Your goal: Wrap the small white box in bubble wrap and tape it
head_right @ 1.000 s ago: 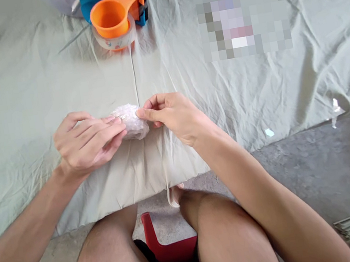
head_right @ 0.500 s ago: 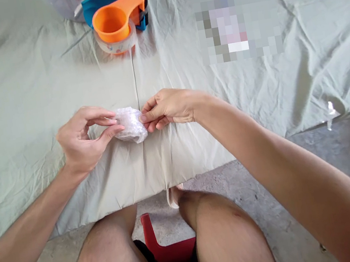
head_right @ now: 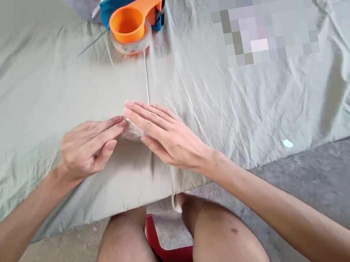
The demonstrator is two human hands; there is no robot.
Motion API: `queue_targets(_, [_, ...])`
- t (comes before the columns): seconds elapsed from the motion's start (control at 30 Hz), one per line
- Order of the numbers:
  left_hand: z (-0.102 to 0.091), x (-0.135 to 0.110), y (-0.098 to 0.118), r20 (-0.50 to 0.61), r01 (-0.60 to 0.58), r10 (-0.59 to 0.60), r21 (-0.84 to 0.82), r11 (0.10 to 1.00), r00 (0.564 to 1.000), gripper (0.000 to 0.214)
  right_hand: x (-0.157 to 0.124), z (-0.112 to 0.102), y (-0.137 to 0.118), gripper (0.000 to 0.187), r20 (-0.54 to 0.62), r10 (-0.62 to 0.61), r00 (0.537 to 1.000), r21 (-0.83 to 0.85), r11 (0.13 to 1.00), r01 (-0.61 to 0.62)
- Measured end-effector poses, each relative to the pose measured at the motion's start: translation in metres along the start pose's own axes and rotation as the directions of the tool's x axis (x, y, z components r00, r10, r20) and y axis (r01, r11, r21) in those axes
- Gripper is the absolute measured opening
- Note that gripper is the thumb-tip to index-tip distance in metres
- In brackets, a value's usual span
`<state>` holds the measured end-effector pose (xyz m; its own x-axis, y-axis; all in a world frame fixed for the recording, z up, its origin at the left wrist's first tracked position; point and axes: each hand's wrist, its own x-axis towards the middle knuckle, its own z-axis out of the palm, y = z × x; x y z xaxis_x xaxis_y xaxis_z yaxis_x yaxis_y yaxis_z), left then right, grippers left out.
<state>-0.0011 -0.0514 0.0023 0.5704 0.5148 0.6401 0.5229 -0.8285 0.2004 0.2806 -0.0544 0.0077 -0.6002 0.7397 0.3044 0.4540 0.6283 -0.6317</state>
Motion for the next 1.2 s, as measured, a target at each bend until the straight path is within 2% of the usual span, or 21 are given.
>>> queue_targets(0.07, [-0.005, -0.01, 0.009, 0.102, -0.002, 0.008, -0.054, 0.999, 0.995, 0.052, -0.003, 0.005, 0.005, 0.067, 0.039, -0.031, 0.999, -0.013, 0.999, 0.032])
queue_targets(0.1, [-0.007, -0.014, 0.017, 0.16, 0.046, -0.031, -0.091, 0.995, 0.987, 0.062, -0.004, 0.007, 0.007, 0.07, 0.041, -0.028, 0.999, -0.017, 0.999, 0.029])
queue_targets(0.17, [-0.008, -0.017, 0.04, 0.271, 0.232, -0.186, -0.15, 0.961, 0.944, 0.076, -0.004, 0.009, 0.008, 0.073, 0.037, -0.001, 0.999, -0.016, 1.0, 0.001])
queue_targets(0.23, [-0.007, -0.015, 0.065, 0.352, 0.441, -0.359, -0.188, 0.878, 0.864, 0.086, -0.004, 0.01, 0.008, 0.077, 0.038, 0.011, 0.999, 0.0, 1.0, -0.011])
queue_targets(0.33, [-0.004, -0.005, 0.092, 0.344, 0.602, -0.511, -0.253, 0.758, 0.788, 0.093, -0.003, 0.012, 0.007, 0.082, 0.049, -0.001, 0.999, 0.022, 1.0, -0.001])
queue_targets(0.43, [-0.003, 0.004, 0.098, 0.317, 0.651, -0.573, -0.269, 0.71, 0.756, 0.088, -0.004, 0.014, 0.007, 0.087, 0.077, -0.024, 0.997, 0.005, 1.0, 0.024])
queue_targets(0.57, [-0.001, 0.012, 0.086, 0.187, 0.642, -0.615, -0.276, 0.716, 0.766, 0.071, -0.006, 0.018, 0.005, 0.09, 0.074, -0.093, 0.993, -0.06, 0.993, 0.098])
queue_targets(0.7, [0.007, 0.017, 0.068, 0.025, 0.629, -0.641, -0.227, 0.744, 0.767, 0.046, -0.002, 0.025, -0.002, 0.08, 0.04, -0.066, 0.997, -0.141, 0.987, 0.071])
queue_targets(0.8, [0.009, 0.023, 0.057, -0.022, 0.62, -0.628, -0.141, 0.772, 0.778, 0.034, -0.001, 0.025, -0.004, 0.08, 0.028, -0.065, 0.997, -0.172, 0.983, 0.069])
queue_targets(0.9, [0.007, 0.03, 0.049, -0.015, 0.609, -0.612, -0.081, 0.789, 0.791, 0.032, -0.006, 0.016, 0.0, 0.084, 0.045, -0.127, 0.991, -0.079, 0.988, 0.13])
queue_targets(1.0, [0.005, 0.033, 0.041, -0.004, 0.613, -0.614, -0.053, 0.789, 0.79, 0.034, -0.008, 0.003, 0.004, 0.077, 0.044, -0.105, 0.994, 0.148, 0.984, 0.097])
queue_targets(1.03, [0.005, 0.032, 0.038, -0.024, 0.6, -0.601, -0.04, 0.799, 0.799, 0.035, -0.007, -0.002, 0.005, 0.072, 0.003, -0.075, 0.997, 0.221, 0.973, 0.072])
queue_targets(1.1, [0.006, 0.029, 0.03, -0.079, 0.537, -0.537, -0.018, 0.843, 0.84, 0.039, 0.004, -0.009, 0.007, 0.063, -0.175, -0.022, 0.984, 0.36, 0.929, 0.085])
queue_targets(1.17, [0.007, 0.025, 0.022, -0.113, 0.43, -0.432, -0.035, 0.902, 0.895, 0.041, 0.024, -0.015, 0.009, 0.055, -0.37, 0.055, 0.927, 0.487, 0.862, 0.143])
queue_targets(1.2, [0.008, 0.024, 0.019, -0.111, 0.372, -0.376, -0.055, 0.926, 0.92, 0.041, 0.036, -0.018, 0.01, 0.052, -0.412, 0.107, 0.905, 0.553, 0.819, 0.155])
